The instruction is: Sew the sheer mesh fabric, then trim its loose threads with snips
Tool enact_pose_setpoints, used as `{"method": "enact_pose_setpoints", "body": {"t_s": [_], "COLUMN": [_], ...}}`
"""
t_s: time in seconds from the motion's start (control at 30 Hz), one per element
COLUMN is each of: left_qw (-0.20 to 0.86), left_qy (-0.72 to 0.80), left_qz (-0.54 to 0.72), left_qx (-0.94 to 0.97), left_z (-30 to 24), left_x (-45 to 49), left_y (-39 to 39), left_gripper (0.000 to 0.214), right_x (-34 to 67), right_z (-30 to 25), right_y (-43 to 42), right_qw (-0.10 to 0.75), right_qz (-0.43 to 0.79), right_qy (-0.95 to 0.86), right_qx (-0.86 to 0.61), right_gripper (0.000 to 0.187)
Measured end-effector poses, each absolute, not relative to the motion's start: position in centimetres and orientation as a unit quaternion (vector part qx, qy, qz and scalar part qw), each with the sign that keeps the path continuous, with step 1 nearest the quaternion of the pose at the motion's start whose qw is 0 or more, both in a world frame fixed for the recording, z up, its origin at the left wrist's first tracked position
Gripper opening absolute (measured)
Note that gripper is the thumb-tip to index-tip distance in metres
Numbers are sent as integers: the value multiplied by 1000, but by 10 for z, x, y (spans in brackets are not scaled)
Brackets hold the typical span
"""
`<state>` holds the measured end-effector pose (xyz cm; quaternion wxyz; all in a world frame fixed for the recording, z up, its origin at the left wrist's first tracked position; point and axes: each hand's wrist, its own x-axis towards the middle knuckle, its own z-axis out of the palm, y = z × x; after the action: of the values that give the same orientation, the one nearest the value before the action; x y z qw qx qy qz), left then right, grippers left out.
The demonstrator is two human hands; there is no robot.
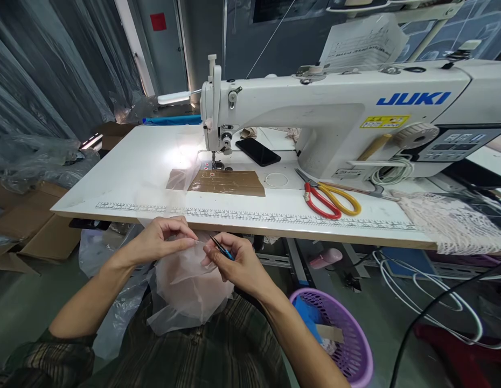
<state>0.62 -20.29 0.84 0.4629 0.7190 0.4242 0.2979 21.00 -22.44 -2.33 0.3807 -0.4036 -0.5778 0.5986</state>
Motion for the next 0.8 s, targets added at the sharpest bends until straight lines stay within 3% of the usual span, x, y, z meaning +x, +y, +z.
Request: {"method": "enact_pose_setpoints", "body": {"t_s": [0.37, 0.6, 0.8], "left_qw": [594, 531, 524], "left_qy": [409, 413, 401], "left_qz": [278, 293, 319], "left_qx": [635, 680, 680], "left_z": [6, -1, -6], "left_x": [6, 4, 8], "left_y": [-210, -212, -215], "left_gripper": [23, 30, 32], "right_x": [211, 211, 214], "right_z": [-30, -34, -34], "right_y": [-234, -236, -238], "right_qw": [345, 322, 355], "right_qz": [627, 624, 444], "right_qy": [-570, -586, -702], "right_qx": [-405, -405, -428], "right_gripper": [39, 39, 45]}}
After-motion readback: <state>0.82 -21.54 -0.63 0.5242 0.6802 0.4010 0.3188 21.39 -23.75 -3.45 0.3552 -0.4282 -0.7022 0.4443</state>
